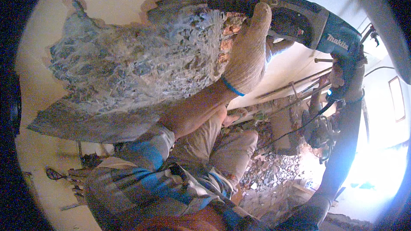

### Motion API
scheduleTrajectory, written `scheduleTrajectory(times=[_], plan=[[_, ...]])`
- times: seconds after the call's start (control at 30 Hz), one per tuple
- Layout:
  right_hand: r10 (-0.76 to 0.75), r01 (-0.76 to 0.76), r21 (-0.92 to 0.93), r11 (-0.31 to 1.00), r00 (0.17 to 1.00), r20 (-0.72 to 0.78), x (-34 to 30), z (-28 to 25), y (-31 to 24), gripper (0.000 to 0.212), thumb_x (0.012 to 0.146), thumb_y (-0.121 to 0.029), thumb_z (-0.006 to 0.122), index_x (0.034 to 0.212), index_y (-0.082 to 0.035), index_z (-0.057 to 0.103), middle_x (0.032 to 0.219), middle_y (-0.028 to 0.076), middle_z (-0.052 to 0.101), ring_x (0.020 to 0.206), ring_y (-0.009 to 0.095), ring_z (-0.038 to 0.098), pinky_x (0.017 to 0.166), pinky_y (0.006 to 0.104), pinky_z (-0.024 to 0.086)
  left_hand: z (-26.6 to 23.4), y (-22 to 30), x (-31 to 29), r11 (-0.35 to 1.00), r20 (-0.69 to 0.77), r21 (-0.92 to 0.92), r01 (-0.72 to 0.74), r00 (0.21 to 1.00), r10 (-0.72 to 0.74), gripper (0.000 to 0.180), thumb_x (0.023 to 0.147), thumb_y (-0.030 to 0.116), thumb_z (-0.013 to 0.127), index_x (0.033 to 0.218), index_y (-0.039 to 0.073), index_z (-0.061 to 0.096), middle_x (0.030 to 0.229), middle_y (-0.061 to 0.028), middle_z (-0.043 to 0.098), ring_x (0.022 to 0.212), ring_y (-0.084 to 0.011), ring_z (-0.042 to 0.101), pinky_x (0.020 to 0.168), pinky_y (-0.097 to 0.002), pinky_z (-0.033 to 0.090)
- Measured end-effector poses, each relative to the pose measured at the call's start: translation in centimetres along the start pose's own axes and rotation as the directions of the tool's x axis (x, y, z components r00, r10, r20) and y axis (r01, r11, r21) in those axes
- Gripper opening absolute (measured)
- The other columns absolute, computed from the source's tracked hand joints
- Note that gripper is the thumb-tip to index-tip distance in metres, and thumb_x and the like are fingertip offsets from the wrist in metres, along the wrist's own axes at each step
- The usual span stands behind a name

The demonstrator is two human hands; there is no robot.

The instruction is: The person uses a hammer drill to break away tiles and plaster from a wall, exposing the underlying brick. Debris falls to the floor as the tool is moved across the surface.

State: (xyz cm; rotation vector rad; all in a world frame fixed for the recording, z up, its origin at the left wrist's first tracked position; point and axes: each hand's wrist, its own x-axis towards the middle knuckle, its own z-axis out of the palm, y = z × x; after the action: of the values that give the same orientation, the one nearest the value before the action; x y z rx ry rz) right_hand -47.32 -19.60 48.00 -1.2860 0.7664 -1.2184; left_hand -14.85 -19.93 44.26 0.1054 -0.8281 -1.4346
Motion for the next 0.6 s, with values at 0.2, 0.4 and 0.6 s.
scheduleTrajectory(times=[0.2,0.4,0.6], plan=[[0.035,-0.042,-0.108,0.993,0.997,-0.064,0.3,-0.1,0.2,0.101,0.083,-0.088,0.061,0.115,0.008,0.06,0.061,0.004,0.056,0.035,0.015,0.045,0.034,0.0307,0.039,-0.2,0.1,-0.2,0.998,-0.036,0.05,-0.028,0.999,0.03,0.048,0.107,0.053,0.059,0.125,0.008,0.066,0.114,-0.0073,0.074,0.099,-0.0193,0.075,0.087,-0.0409,0.067],[0.062,-0.061,-0.068,0.996,0.998,0.017,1.7,2.9,1.4,0.098,0.087,-0.086,0.057,0.111,0.009,0.06,0.062,0.008,0.06,0.035,0.017,0.049,0.034,0.0317,0.041,-1.5,2.7,-1.4,1.0,-0.062,0.001,-0.015,0.998,0.015,0.046,0.11,0.045,0.057,0.129,0.003,0.055,0.116,-0.0083,0.07,0.104,-0.0153,0.072,0.087,-0.0334,0.065],[0.084,-0.083,-0.011,0.996,0.991,0.101,2.8,8.5,2.0,0.093,0.093,-0.081,0.049,0.114,0.008,0.061,0.065,0.012,0.063,0.037,0.022,0.054,0.037,0.0352,0.048,-4.9,7.1,-4.1,0.997,-0.076,-0.041,-0.068,0.995,0.065,0.054,0.107,0.051,0.061,0.132,0.002,0.059,0.114,-0.0126,0.072,0.098,-0.0238,0.076,0.09,-0.0382,0.066]])
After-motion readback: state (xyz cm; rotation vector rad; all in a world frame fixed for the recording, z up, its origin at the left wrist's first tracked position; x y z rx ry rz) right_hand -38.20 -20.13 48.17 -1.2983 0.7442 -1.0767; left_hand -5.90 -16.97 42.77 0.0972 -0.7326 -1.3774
